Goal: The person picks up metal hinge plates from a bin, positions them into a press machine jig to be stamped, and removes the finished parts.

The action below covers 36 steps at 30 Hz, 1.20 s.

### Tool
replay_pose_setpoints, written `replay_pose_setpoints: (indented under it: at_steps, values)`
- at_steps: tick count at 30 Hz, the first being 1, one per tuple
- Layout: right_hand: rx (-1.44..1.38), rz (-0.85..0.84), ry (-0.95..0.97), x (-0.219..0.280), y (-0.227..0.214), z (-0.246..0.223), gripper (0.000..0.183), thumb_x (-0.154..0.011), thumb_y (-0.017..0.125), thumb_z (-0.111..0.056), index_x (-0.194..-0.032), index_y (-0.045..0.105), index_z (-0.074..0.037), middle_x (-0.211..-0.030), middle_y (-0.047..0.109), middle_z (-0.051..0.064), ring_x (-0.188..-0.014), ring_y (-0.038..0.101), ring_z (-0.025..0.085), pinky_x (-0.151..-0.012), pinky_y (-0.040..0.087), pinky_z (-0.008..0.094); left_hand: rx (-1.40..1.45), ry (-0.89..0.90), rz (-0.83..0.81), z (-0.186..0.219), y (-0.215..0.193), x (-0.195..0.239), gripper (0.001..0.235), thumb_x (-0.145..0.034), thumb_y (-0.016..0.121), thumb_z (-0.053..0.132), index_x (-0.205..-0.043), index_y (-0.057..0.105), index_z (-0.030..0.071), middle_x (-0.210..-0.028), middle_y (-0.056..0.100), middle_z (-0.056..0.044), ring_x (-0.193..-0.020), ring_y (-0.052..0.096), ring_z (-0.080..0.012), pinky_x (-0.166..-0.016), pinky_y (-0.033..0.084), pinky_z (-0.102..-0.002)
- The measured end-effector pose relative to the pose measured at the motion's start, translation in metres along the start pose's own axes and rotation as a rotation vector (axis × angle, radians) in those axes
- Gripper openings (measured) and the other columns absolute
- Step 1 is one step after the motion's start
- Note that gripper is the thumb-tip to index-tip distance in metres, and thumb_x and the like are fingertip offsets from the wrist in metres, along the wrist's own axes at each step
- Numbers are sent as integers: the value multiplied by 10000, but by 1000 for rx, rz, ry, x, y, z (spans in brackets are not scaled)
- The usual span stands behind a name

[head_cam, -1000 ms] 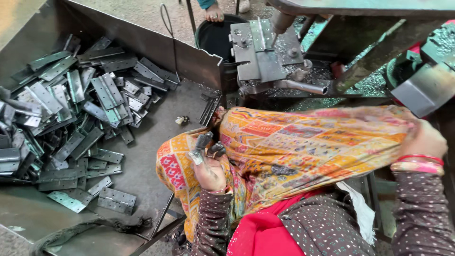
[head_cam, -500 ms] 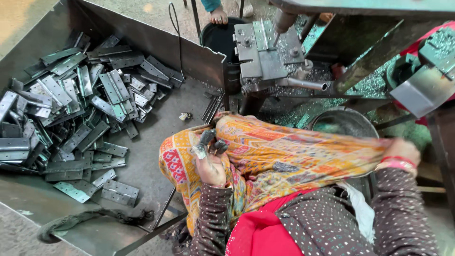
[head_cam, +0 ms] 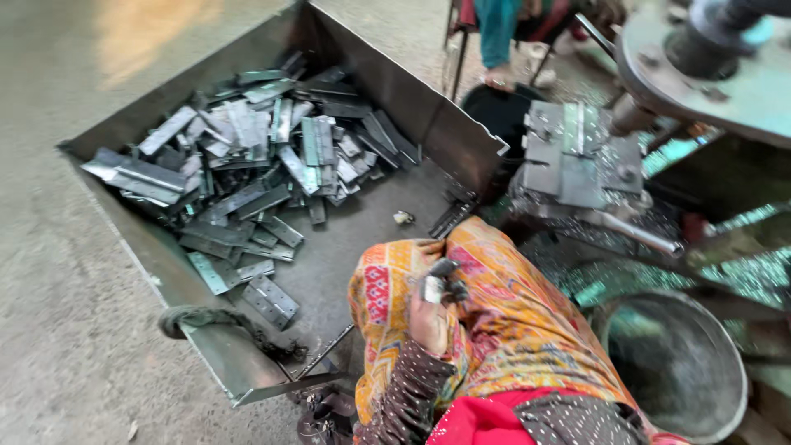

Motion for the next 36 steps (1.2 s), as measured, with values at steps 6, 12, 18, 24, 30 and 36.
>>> replay_pose_setpoints:
  at_steps: [6, 12, 18, 24, 30, 36]
  values:
    - [-282, -362, -41, -12, 5, -60, 231, -999, 664, -295, -1157, 765, -160, -838, 777, 114, -656, 662, 225, -593, 551, 380, -272, -20, -43, 11, 36, -10, 402, -1010, 621, 108, -1394, 569, -3, -1226, 651, -90, -1025, 635, -176, -911, 544, -368]
    - [-415, -787, -238, 8, 128, -142, 271, -987, 657, -293, -1214, 766, -194, -798, 732, 96, -637, 617, 175, -581, 542, 373, -1263, 606, 47, 60, 31, -79, 439, -946, 725, 162, -1352, 594, 58, -1373, 593, -147, -1298, 606, -322, -1109, 478, -392]
    - [-354, -492, -657, 43, 232, -199, 237, -826, 775, -339, -962, 811, -148, -796, 788, 89, -704, 767, 217, -668, 591, 342, -1746, 589, 314, 84, -76, -254, 565, -883, 776, 327, -1365, 585, 101, -1467, 512, -165, -1331, 516, -394, -1107, 438, -475]
    - [-391, -610, -675, 25, 228, -219, 229, -834, 748, -375, -938, 826, -187, -761, 805, 56, -704, 812, 183, -678, 616, 312, -2139, 197, 641, 112, -171, -372, 785, -790, 806, 444, -1417, 501, 83, -1509, 442, -161, -1386, 415, -391, -1123, 369, -519]
    - [-426, -548, -686, 9, 230, -235, 238, -819, 754, -401, -901, 824, -190, -733, 798, 61, -686, 806, 190, -666, 619, 310, -2357, 183, 677, 115, -201, -388, 789, -786, 775, 508, -1387, 523, 63, -1354, 505, -194, -1254, 501, -388, -1130, 359, -535]
    - [-240, -621, -590, 33, 229, -227, 260, -808, 754, -435, -892, 815, -196, -721, 781, 75, -675, 806, 206, -669, 616, 315, -2409, 454, 592, 90, -236, -338, 340, -931, 686, 297, -1215, 644, 114, -1219, 637, -176, -1008, 644, -364, -865, 537, -470]
Point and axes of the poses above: each hand's wrist, its own x-axis away from the middle knuckle, its own y-axis out of the palm, z = x × y, the point moved 3 cm from there along -x, towards the middle knuckle
